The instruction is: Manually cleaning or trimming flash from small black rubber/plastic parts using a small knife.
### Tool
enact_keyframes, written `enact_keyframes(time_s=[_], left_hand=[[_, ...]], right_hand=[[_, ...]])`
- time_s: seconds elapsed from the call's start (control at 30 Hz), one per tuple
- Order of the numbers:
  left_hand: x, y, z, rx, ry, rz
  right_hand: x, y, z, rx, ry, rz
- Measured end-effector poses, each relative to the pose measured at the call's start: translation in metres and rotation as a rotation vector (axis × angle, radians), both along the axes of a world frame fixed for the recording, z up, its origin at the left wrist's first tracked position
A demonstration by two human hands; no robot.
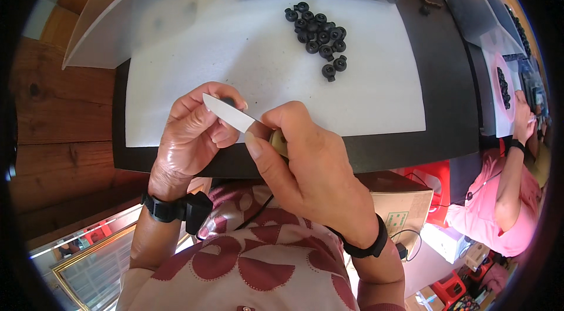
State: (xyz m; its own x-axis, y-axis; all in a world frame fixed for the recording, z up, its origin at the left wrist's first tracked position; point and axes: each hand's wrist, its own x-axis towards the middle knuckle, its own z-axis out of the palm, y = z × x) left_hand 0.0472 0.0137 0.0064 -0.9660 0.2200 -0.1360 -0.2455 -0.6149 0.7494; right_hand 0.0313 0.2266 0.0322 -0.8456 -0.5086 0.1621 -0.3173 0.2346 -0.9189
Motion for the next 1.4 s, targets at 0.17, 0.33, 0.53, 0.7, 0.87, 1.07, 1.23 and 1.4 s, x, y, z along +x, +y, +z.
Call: enact_keyframes(time_s=[0.17, 0.33, 0.53, 0.7, 0.87, 1.07, 1.23, 1.4], left_hand=[[-0.001, 0.001, 0.001, -0.002, 0.006, 0.018], [-0.001, 0.001, 0.0, 0.007, 0.007, 0.019], [-0.002, 0.002, 0.001, -0.017, 0.002, 0.041], [-0.001, 0.001, -0.001, -0.029, 0.018, 0.057], [-0.001, 0.001, 0.0, -0.008, -0.007, 0.069], [0.0, 0.005, 0.004, 0.02, -0.044, 0.095], [0.002, 0.005, 0.001, 0.024, -0.011, 0.087], [0.0, 0.004, -0.002, -0.053, 0.065, 0.079]], right_hand=[[0.0, -0.004, -0.002, 0.007, 0.049, -0.022], [-0.001, -0.003, -0.001, 0.022, 0.062, -0.016], [-0.001, -0.003, -0.002, 0.031, 0.066, -0.023], [-0.001, -0.004, -0.005, 0.04, 0.078, -0.045], [0.0, -0.003, -0.011, 0.012, 0.138, -0.052], [0.001, -0.006, -0.01, 0.01, 0.173, -0.046], [-0.001, -0.005, -0.009, 0.028, 0.195, -0.04], [-0.002, -0.003, -0.008, 0.055, 0.191, -0.043]])
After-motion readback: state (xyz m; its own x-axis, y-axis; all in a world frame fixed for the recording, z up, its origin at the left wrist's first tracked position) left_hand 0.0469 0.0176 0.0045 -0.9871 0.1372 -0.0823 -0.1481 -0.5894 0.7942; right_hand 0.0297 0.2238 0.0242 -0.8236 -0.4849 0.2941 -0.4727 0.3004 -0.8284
